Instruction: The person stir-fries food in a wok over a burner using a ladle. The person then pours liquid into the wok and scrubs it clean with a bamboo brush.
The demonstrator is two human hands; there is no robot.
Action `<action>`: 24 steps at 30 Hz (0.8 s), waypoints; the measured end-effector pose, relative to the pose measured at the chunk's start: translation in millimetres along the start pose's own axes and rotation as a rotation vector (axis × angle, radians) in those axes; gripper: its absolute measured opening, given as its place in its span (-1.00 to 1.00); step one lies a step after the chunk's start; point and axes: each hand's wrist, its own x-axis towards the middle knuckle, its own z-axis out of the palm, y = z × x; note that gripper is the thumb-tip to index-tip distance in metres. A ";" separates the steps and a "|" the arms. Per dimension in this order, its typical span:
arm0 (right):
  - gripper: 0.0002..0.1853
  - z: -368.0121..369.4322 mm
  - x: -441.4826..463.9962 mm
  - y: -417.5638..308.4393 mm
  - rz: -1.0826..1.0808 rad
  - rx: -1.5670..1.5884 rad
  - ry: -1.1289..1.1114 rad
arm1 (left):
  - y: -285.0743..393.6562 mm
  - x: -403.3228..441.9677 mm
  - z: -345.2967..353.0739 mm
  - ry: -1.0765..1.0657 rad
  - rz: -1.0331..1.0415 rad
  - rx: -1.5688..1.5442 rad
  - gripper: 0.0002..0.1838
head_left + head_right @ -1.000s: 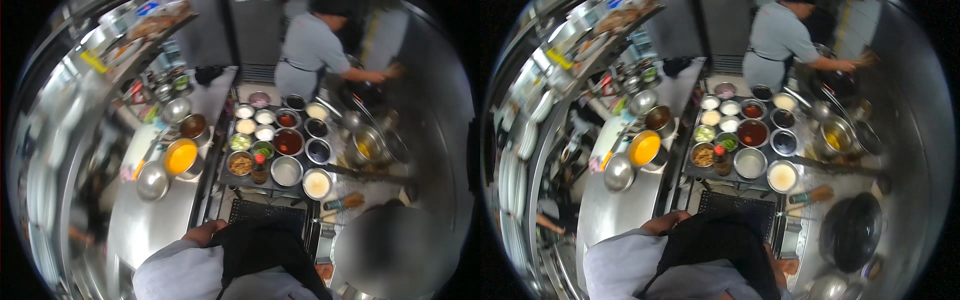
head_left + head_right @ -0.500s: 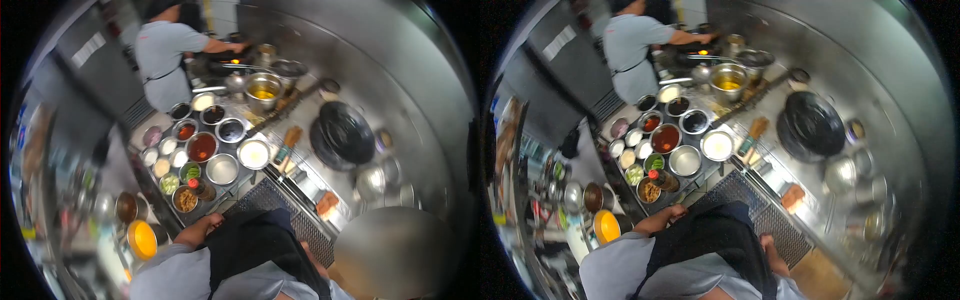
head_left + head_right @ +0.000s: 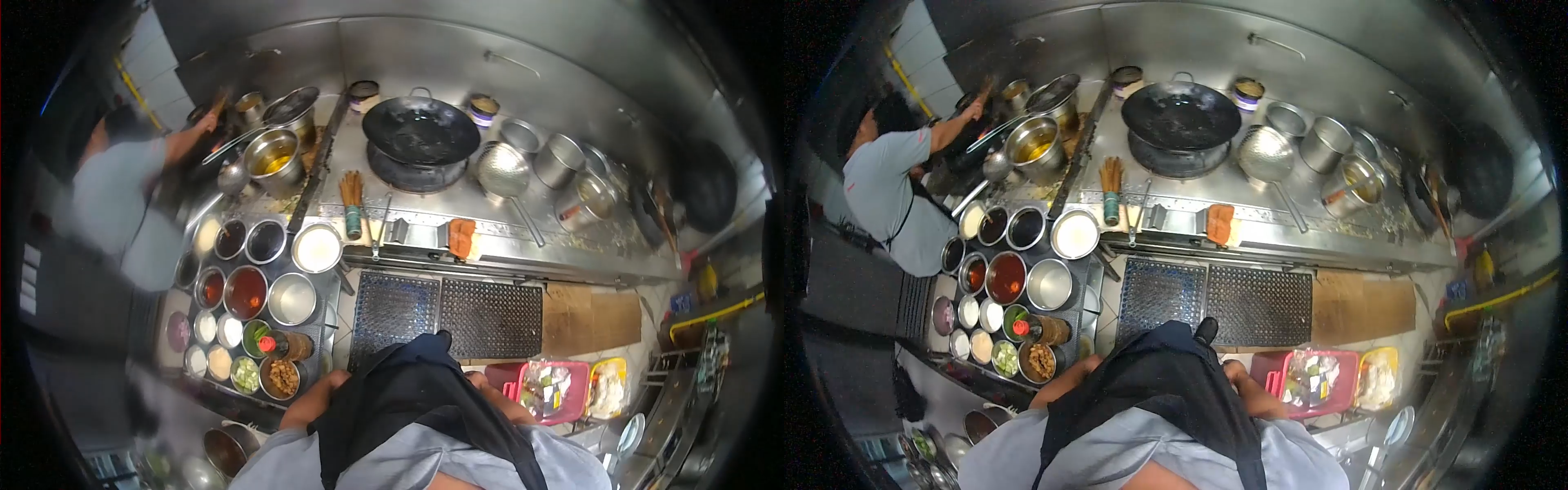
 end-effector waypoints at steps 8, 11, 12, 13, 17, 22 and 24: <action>-0.50 -42.9 -42.4 -76.9 0.404 0.535 0.235 | -1.5 9.5 15.0 0.070 -0.592 -0.759 -0.68; -0.61 -50.3 -51.7 -100.9 0.356 0.533 0.281 | 9.8 2.9 8.6 0.083 -0.415 -0.379 -0.65; -0.61 -53.5 -50.4 -104.0 0.360 0.535 0.289 | 6.3 4.7 12.8 0.114 -0.294 -0.295 -0.64; -0.71 -56.8 -47.3 -105.3 0.220 0.540 0.297 | 1.9 4.5 17.8 0.116 -0.285 -0.292 -0.64; -0.76 -117.3 -58.1 -156.8 -0.076 1.149 0.428 | 14.8 -4.3 18.7 0.106 -0.263 -0.437 -0.55; -0.70 -299.7 -186.0 -300.6 -0.961 1.235 0.596 | 67.9 -37.8 -36.2 -0.067 -0.253 -0.145 -0.50; -0.68 -350.6 -256.3 -348.7 -1.346 1.056 0.678 | 78.3 -48.1 -39.7 0.001 -0.227 -0.046 -0.53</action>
